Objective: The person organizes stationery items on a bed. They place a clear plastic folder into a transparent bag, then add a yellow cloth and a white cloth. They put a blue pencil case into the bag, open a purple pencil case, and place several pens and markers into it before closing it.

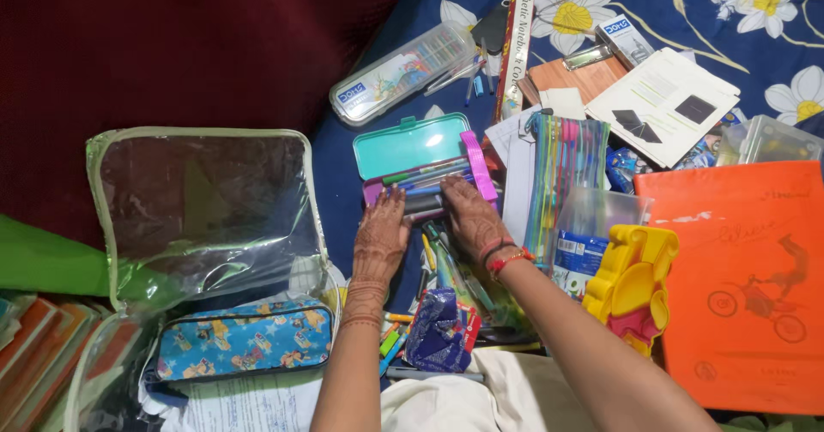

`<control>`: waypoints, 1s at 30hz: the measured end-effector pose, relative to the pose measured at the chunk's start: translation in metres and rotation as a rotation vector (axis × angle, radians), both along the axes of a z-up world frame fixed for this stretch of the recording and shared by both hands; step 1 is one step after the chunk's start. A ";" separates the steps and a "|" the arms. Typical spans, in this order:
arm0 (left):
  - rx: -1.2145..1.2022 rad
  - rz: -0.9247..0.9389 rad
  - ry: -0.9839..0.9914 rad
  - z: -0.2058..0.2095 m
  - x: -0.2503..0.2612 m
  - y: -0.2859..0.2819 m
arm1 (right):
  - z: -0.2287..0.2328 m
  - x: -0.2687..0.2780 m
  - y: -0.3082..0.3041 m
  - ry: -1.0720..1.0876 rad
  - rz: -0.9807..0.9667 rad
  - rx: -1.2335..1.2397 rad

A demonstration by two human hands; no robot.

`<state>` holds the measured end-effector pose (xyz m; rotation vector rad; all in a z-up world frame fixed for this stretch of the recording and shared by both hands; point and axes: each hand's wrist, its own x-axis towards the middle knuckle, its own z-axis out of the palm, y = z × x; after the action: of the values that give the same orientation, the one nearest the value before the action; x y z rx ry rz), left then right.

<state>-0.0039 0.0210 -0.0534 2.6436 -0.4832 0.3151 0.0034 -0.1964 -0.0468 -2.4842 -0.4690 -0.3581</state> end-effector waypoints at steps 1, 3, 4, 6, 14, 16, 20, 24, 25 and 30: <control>0.049 -0.002 -0.025 0.002 0.000 0.000 | -0.001 -0.002 0.000 0.024 0.006 -0.021; 0.123 0.009 0.032 0.010 -0.001 0.000 | 0.000 -0.003 -0.002 0.010 0.026 -0.087; 0.148 0.021 0.114 0.015 -0.002 0.001 | 0.002 -0.003 -0.001 0.003 0.035 -0.119; 0.161 0.027 0.112 0.022 -0.007 -0.001 | 0.011 -0.004 -0.003 0.037 0.039 -0.082; 0.068 0.105 0.237 0.064 -0.034 0.006 | 0.048 -0.037 0.004 0.028 0.209 -0.102; 0.088 0.079 0.244 0.075 -0.040 0.008 | 0.047 -0.040 0.006 0.040 0.379 -0.126; 0.045 0.036 0.662 0.090 -0.039 0.007 | 0.036 -0.050 0.017 0.085 0.395 -0.154; 0.030 -0.058 0.939 0.084 -0.050 0.005 | 0.026 -0.039 0.018 0.222 0.377 -0.148; 0.111 -0.077 0.888 0.078 -0.050 0.002 | 0.022 -0.036 0.018 0.239 0.349 -0.130; 0.145 -0.065 0.794 0.049 -0.041 -0.009 | 0.005 -0.032 0.017 0.114 0.237 0.034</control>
<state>-0.0450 0.0124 -0.0049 2.5971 -0.3205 -0.7908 -0.0284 -0.1791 -0.0417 -2.3679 -0.6944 -0.1284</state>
